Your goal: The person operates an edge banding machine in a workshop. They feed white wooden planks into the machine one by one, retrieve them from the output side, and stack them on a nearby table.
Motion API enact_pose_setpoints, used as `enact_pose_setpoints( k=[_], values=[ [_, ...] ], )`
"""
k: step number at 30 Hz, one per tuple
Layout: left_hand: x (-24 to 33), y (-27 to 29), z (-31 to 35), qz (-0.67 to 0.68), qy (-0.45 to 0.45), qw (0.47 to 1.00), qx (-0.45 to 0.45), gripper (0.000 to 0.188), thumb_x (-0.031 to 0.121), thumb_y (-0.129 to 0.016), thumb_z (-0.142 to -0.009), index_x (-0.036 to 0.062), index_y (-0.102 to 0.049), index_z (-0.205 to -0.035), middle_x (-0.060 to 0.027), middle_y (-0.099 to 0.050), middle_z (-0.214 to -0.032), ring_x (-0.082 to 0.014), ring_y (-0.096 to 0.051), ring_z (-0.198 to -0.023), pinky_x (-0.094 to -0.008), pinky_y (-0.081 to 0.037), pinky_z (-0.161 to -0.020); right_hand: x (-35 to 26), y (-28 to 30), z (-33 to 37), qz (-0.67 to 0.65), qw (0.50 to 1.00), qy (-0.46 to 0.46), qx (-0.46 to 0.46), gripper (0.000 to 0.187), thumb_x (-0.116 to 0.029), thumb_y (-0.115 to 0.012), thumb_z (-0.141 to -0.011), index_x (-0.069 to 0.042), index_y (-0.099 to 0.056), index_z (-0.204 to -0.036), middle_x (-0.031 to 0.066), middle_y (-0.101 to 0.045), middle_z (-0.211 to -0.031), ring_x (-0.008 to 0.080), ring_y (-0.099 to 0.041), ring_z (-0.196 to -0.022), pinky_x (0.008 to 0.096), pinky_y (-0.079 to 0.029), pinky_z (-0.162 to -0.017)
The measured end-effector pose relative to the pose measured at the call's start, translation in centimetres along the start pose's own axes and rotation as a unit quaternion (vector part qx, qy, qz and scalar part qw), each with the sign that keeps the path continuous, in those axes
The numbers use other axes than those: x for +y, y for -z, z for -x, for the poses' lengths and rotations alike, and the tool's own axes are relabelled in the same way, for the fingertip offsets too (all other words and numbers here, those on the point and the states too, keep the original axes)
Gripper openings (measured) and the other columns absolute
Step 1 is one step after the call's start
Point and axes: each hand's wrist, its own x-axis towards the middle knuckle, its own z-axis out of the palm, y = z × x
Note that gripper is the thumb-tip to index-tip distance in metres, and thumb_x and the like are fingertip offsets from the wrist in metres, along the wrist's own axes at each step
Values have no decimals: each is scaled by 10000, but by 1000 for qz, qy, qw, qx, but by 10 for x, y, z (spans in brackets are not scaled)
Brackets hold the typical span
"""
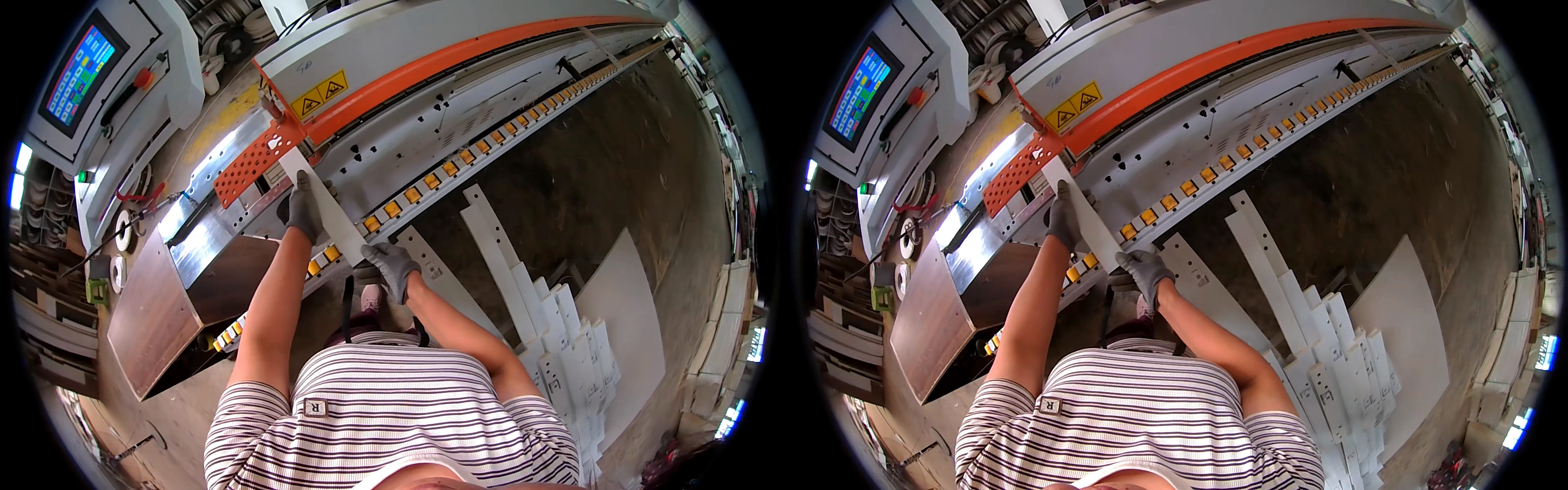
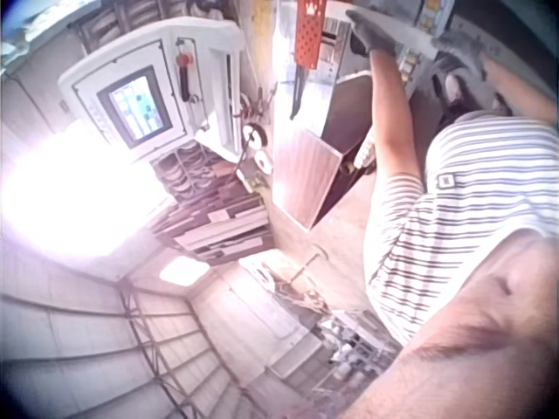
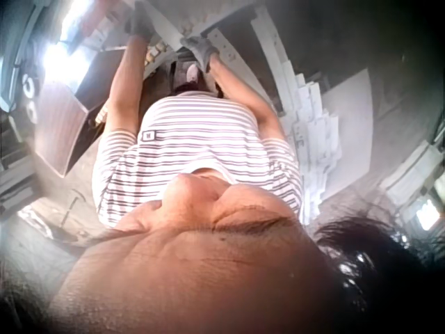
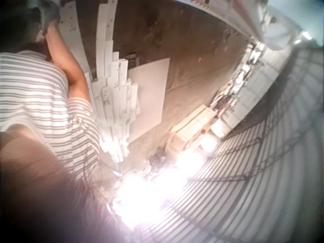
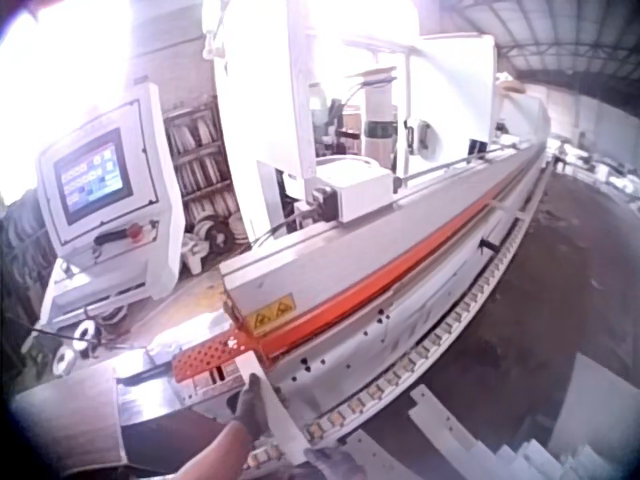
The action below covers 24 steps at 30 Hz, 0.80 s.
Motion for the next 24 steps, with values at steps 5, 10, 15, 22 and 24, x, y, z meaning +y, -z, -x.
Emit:
enact_pose_setpoints(
  k=[5,10,15,22,24],
  values=[
    [-10,-28,-8,-15,7,1000,-5,603,590,-458,-881,35,-450,-1116,-113,-543,-903,-277,-554,-804,-470,-505,-822,-18,18,5,-9,1000,9,28,405,-283,-667,-860,16,-561,-1112,145,-653,-900,237,-675,-703,345,-582,-649],
    [-17,-47,-26,34,19,999,-15,491,522,-464,-913,59,-449,-1075,-125,-549,-859,-311,-565,-754,-528,-512,-762,-27,33,0,-8,998,40,37,388,-308,-675,-852,13,-591,-1052,117,-650,-849,195,-669,-704,333,-581,-644],
    [-30,-95,-64,-12,25,999,-41,500,542,-451,-909,58,-442,-1037,-121,-538,-831,-286,-555,-687,-504,-512,-825,-56,52,-6,4,988,92,122,362,-309,-642,-877,12,-599,-1040,103,-648,-859,171,-655,-688,317,-564,-644],
    [-6,-90,-203,-230,-11,923,-307,324,393,-460,-931,82,-551,-952,-40,-597,-891,-196,-589,-828,-360,-489,-788,-81,80,-24,215,932,226,184,374,-363,-577,-862,-47,-624,-1058,117,-664,-953,242,-640,-858,362,-501,-779],
    [13,-100,-219,-308,-17,901,-305,317,363,-476,-934,73,-541,-1043,-59,-592,-994,-202,-583,-926,-348,-470,-856,-75,85,-28,350,855,287,255,318,-310,-586,-836,-79,-640,-1049,119,-680,-926,250,-657,-848,367,-512,-781]
  ],
)
